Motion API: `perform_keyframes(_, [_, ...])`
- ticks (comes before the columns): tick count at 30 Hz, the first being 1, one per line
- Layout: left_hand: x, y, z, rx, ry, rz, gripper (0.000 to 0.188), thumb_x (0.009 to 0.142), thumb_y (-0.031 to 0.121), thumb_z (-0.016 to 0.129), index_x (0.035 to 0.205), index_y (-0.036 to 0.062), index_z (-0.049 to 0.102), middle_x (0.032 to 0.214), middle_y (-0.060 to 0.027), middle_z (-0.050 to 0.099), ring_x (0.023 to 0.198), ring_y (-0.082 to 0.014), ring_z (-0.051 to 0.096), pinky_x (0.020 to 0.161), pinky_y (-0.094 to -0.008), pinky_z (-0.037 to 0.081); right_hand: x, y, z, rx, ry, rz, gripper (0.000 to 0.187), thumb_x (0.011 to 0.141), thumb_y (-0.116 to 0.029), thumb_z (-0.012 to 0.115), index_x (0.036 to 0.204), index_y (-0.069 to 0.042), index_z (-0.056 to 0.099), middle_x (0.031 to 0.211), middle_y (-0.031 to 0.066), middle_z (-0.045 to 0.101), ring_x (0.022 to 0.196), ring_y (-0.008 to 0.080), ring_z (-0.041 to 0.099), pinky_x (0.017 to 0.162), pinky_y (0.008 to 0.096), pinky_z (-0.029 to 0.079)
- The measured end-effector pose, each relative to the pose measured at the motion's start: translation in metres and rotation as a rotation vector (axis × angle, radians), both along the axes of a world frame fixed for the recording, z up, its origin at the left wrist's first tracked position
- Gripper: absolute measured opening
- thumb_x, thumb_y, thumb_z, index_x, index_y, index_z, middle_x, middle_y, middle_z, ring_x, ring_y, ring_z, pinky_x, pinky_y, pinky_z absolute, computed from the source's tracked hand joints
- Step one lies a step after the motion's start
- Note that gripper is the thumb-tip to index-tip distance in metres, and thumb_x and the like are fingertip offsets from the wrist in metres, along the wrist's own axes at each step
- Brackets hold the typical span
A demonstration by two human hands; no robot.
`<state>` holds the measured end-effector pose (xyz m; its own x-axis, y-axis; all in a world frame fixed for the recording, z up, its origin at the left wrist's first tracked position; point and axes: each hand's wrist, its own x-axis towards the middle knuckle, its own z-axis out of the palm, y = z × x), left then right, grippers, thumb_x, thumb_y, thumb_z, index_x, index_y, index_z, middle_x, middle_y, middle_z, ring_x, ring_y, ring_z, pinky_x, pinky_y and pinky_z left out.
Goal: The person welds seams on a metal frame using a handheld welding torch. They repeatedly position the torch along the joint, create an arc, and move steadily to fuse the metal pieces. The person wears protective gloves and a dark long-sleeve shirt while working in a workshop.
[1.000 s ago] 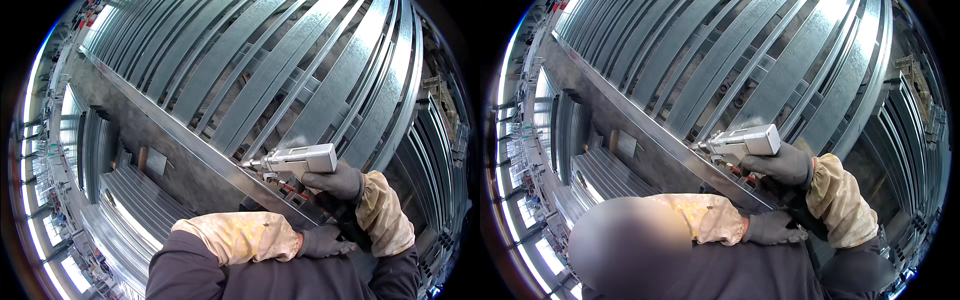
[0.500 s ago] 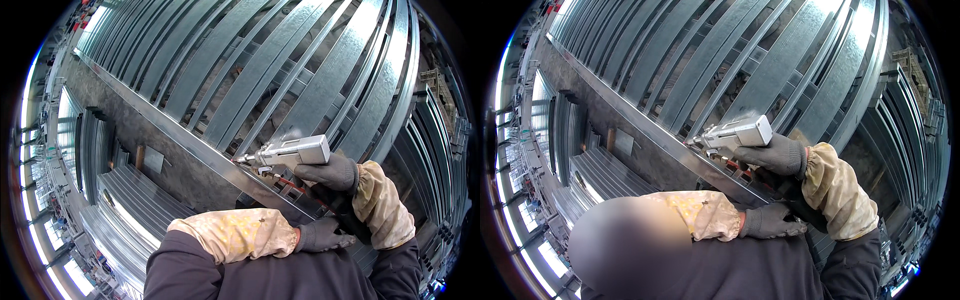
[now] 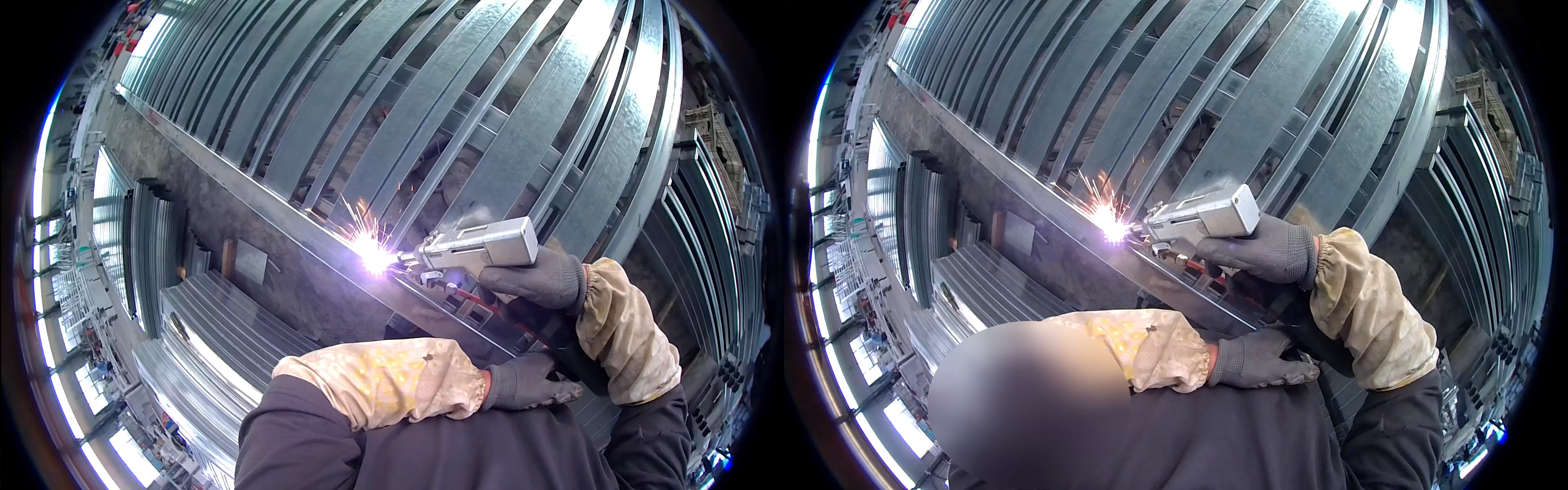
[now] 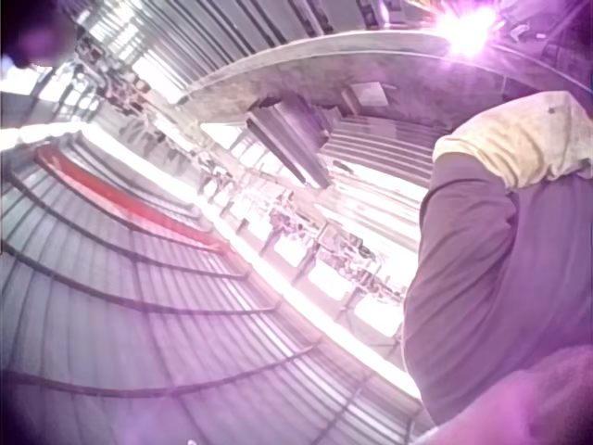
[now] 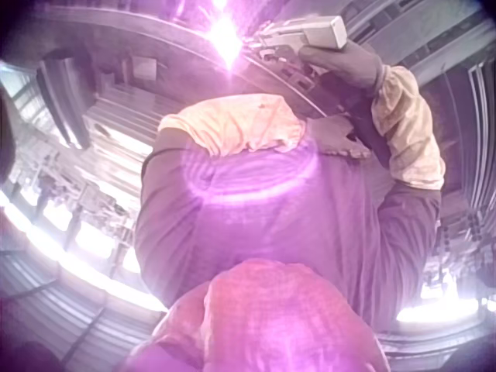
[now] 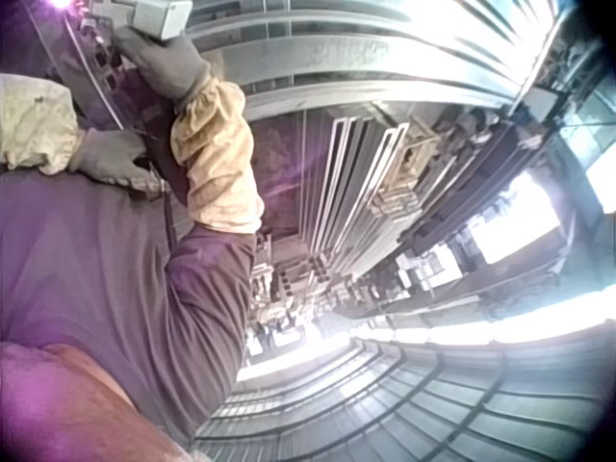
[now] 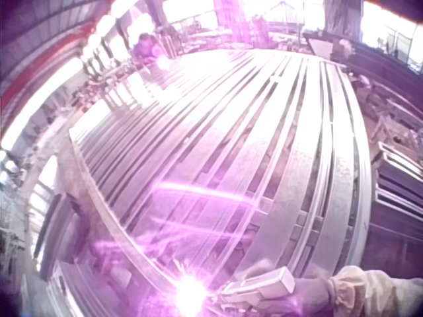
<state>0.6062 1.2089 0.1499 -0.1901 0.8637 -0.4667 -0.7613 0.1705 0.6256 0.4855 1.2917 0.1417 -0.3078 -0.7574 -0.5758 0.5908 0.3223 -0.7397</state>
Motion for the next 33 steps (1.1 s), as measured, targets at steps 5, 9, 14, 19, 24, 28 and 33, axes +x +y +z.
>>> perform_keyframes(5, [0.019,0.007,-0.017,0.034,0.093,0.104,0.033,0.087,0.037,0.061,0.092,0.0042,0.06,0.068,-0.0006,0.057,0.057,-0.0089,0.053,0.054,-0.0259,0.044,0.002,-0.001,0.001,0.0,0.051,-0.008,0.045,0.091,-0.034,0.061,0.123,-0.003,0.055,0.1,0.0053,0.063,0.087,0.0107,0.057,0.074,0.0269,0.049])
perform_keyframes(9, [0.009,0.004,-0.006,0.011,0.039,0.054,0.033,0.087,0.037,0.061,0.092,0.0045,0.06,0.065,0.0003,0.056,0.051,-0.0076,0.051,0.047,-0.0242,0.042,-0.001,-0.001,0.008,0.008,-0.006,0.015,0.046,0.091,-0.036,0.06,0.123,-0.003,0.055,0.1,0.0056,0.063,0.086,0.011,0.057,0.073,0.0267,0.049])
perform_keyframes(14, [0.006,0.004,-0.002,0.038,0.031,0.047,0.033,0.087,0.037,0.061,0.092,0.0047,0.061,0.064,0.0007,0.056,0.048,-0.0062,0.05,0.044,-0.0224,0.041,-0.003,0.001,0.012,-0.006,0.012,0.051,0.045,0.092,-0.037,0.059,0.122,-0.003,0.056,0.099,0.0063,0.063,0.084,0.0115,0.058,0.071,0.0269,0.049])
perform_keyframes(19, [0.002,0.002,0.003,0.043,0.061,0.053,0.036,0.087,0.038,0.061,0.099,0.0039,0.06,0.066,-0.0005,0.057,0.05,-0.0064,0.051,0.045,-0.0225,0.042,0.002,0.002,0.009,-0.03,0.007,0.005,0.046,0.091,-0.038,0.059,0.12,-0.002,0.056,0.098,0.0066,0.063,0.082,0.0116,0.058,0.069,0.0272,0.049])
perform_keyframes(24, [0.003,0.004,-0.003,0.064,0.059,-0.013,0.039,0.087,0.039,0.06,0.104,0.0037,0.059,0.071,-0.0019,0.057,0.054,-0.0078,0.052,0.048,-0.0236,0.043,0.002,0.003,0.013,0.009,-0.019,0.006,0.045,0.091,-0.035,0.061,0.12,-0.001,0.056,0.1,0.0067,0.064,0.084,0.0118,0.058,0.072,0.027,0.049])
perform_keyframes(28, [0.012,0.009,-0.011,0.086,0.11,-0.007,0.039,0.087,0.04,0.059,0.103,0.004,0.059,0.073,-0.0026,0.058,0.059,-0.009,0.053,0.053,-0.0257,0.044,0.009,0.007,0.009,-0.022,0.001,-0.036,0.042,0.09,-0.03,0.062,0.12,-0.001,0.056,0.101,0.0065,0.064,0.086,0.0115,0.058,0.074,0.0274,0.05])
perform_keyframes(33, [0.024,0.016,-0.02,0.093,0.153,0.033,0.043,0.087,0.043,0.057,0.103,0.0032,0.059,0.078,-0.0081,0.061,0.072,-0.0138,0.057,0.067,-0.0293,0.047,0.015,0.01,0.017,-0.004,0.002,0.001,0.039,0.09,-0.026,0.061,0.12,-0.002,0.055,0.1,0.0061,0.064,0.087,0.0119,0.058,0.075,0.0285,0.05])
